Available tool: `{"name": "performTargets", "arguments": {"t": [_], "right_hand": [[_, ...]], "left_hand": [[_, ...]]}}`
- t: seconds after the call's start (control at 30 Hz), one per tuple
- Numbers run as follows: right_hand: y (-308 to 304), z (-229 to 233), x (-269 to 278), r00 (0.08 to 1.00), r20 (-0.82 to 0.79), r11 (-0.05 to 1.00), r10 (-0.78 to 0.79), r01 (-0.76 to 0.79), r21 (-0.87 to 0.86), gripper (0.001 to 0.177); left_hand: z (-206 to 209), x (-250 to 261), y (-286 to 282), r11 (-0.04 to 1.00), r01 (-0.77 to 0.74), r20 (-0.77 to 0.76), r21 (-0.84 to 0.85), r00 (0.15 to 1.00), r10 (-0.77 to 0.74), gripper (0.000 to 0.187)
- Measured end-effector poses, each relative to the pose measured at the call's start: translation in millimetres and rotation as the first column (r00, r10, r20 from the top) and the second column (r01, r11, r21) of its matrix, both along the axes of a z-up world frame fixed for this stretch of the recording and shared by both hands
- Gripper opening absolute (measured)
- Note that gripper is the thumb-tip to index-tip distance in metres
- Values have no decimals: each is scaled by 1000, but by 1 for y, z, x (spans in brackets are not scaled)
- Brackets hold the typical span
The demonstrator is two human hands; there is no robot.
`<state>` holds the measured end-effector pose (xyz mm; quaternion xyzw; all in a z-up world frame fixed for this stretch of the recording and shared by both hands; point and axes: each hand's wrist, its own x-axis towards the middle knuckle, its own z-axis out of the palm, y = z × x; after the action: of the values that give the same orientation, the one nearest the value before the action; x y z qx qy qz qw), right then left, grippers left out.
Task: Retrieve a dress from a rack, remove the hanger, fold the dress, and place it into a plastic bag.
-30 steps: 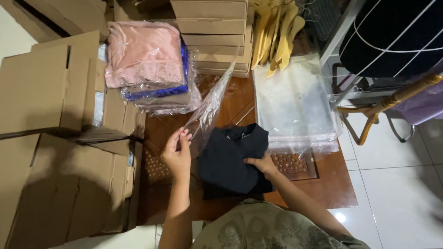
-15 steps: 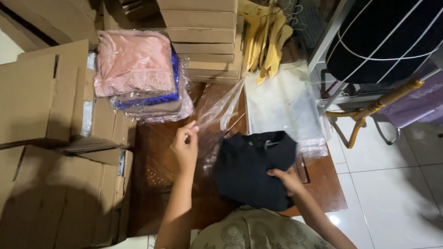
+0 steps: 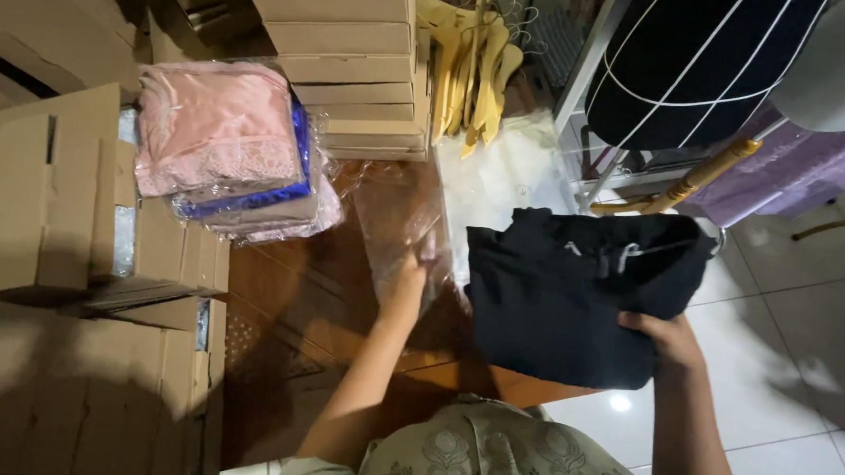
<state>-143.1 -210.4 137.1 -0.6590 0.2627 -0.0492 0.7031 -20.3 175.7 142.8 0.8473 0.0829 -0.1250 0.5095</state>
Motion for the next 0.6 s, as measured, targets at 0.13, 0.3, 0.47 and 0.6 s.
{"name": "performTargets", "arguments": {"t": [0.13,0.3,0.47,0.6], "right_hand": [[-7,15,-10,998,50,999,-40,40,0,97],[-6,-8,-26,990,41,990,-133,130,55,98],[-11,-71,-32,973,-4,961,-229,227,156,94],[17,-100,-21,942,9,916,-335,324,236,91]], "left_hand": [[-83,12,-27,969,230,305,89,920,-246,57],[-112,20,-47,910,351,500,222,760,-415,60],[-114,45,-71,829,399,204,391,841,-501,80],[-84,44,-76,819,470,232,328,801,-552,78]]}}
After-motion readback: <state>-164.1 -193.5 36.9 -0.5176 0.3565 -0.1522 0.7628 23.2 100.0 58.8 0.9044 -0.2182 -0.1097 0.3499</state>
